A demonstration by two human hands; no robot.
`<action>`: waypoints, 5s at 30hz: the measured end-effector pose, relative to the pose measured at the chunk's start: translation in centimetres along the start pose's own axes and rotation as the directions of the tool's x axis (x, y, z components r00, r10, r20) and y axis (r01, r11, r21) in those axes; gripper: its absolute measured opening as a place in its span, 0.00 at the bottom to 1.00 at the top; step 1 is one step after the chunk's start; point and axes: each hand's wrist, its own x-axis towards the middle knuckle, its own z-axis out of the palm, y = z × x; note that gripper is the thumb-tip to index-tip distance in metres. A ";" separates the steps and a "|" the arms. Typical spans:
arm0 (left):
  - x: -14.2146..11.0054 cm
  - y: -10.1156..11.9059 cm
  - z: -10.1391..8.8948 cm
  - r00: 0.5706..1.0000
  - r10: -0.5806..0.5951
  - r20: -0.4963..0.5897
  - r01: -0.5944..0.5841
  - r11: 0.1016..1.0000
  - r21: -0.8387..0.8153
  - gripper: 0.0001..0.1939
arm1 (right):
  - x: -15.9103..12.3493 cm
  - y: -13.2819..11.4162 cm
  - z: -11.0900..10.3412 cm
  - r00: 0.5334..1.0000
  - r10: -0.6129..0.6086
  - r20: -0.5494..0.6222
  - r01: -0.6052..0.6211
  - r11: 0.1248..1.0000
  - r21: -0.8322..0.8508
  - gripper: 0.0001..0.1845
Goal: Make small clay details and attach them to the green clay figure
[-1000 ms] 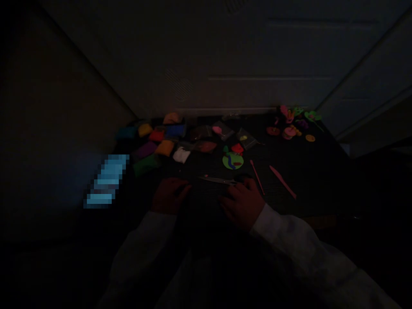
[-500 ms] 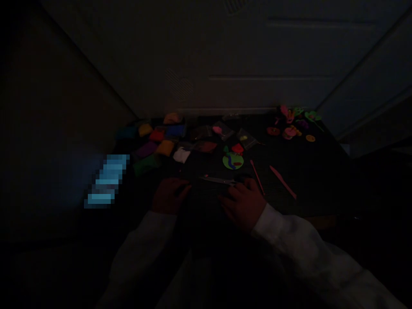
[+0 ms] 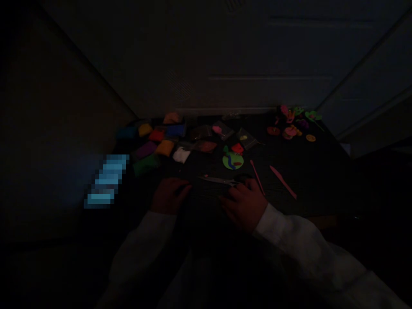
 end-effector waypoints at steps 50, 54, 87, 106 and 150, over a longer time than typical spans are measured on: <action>0.1 0.2 -0.1 1.000 -0.016 0.026 0.016 1.000 -0.009 0.09 | 3.0 1.4 0.1 0.995 -0.100 0.003 0.100 0.994 0.035 0.09; 0.1 0.3 -0.3 0.999 -0.011 0.031 0.012 1.000 -0.011 0.09 | 3.0 1.4 0.1 0.994 -0.105 0.005 0.105 0.994 0.029 0.08; 1.2 -0.8 0.0 0.993 -0.106 0.049 0.102 0.991 0.087 0.12 | 2.3 -1.5 -5.3 0.900 0.426 0.089 0.054 -0.313 0.948 0.03; 1.1 -1.3 -0.7 0.988 -0.157 -0.008 0.157 0.987 0.012 0.08 | 3.0 -1.7 -4.5 0.809 0.520 0.275 -0.031 -0.430 0.902 0.06; 2.3 -0.9 -0.7 0.941 -0.338 0.021 0.338 0.930 -0.147 0.12 | 3.0 -2.0 -3.5 0.799 0.512 0.314 -0.057 -0.456 0.888 0.07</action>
